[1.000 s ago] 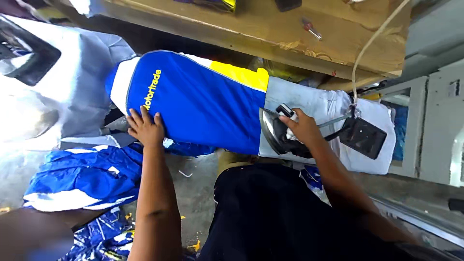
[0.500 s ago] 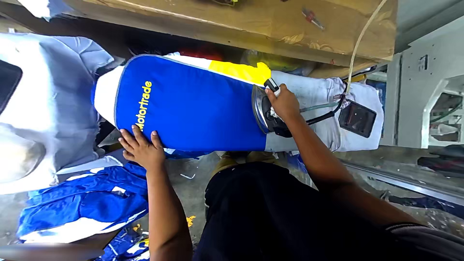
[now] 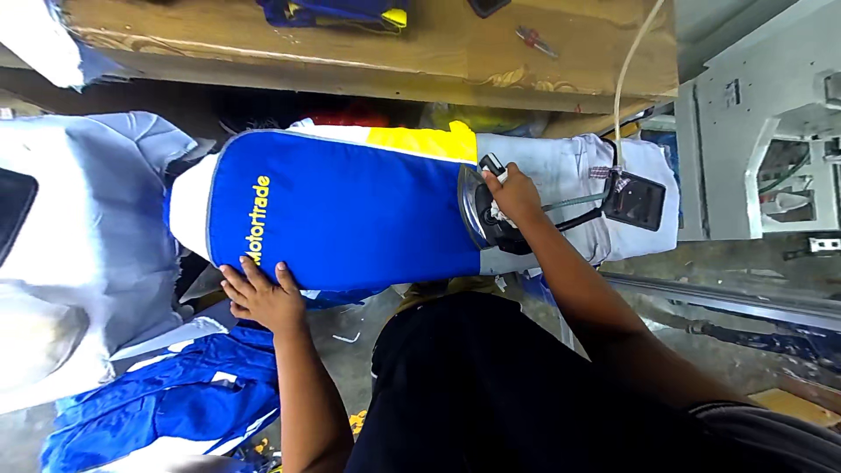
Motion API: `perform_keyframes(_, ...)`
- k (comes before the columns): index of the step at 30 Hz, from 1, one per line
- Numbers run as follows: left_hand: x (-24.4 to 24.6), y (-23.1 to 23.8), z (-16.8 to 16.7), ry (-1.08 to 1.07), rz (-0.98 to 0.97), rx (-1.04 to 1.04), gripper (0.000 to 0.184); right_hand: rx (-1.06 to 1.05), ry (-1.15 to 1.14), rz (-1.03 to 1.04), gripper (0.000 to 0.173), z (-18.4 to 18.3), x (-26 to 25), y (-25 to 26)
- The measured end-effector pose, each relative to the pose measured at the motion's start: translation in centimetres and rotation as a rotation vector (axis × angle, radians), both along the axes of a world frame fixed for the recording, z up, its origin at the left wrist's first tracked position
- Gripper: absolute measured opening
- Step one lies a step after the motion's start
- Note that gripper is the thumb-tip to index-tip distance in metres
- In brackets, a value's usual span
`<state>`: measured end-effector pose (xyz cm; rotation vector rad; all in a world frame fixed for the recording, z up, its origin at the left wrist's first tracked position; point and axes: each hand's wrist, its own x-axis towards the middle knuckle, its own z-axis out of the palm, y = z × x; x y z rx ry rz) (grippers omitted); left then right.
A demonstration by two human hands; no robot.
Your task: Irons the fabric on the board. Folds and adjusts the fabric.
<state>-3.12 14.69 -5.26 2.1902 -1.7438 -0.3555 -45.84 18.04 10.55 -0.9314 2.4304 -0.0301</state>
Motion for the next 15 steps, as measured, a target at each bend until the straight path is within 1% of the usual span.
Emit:
perform_keyframes(4,0.0,0.0,1.1,0.008,-0.038,0.009,0.074,-0.081,-0.052,-0.06,0.066,0.3,-1.5,2.2)
perform_keyframes(7,0.3,0.2,1.1,-0.009,-0.039,0.019,0.073,-0.104,-0.033,-0.113,0.066,0.1,-1.8,2.1)
perform_keyframes(10,0.1,0.0,0.9,-0.017,-0.026,0.011,0.074,-0.082,0.003,-0.127,0.068,-0.3,-2.2,-0.8)
perform_keyframes(15,0.0,0.1,1.1,-0.021,-0.028,0.025,0.072,-0.146,0.036,-0.19,0.069,-0.6,-4.7,-5.4)
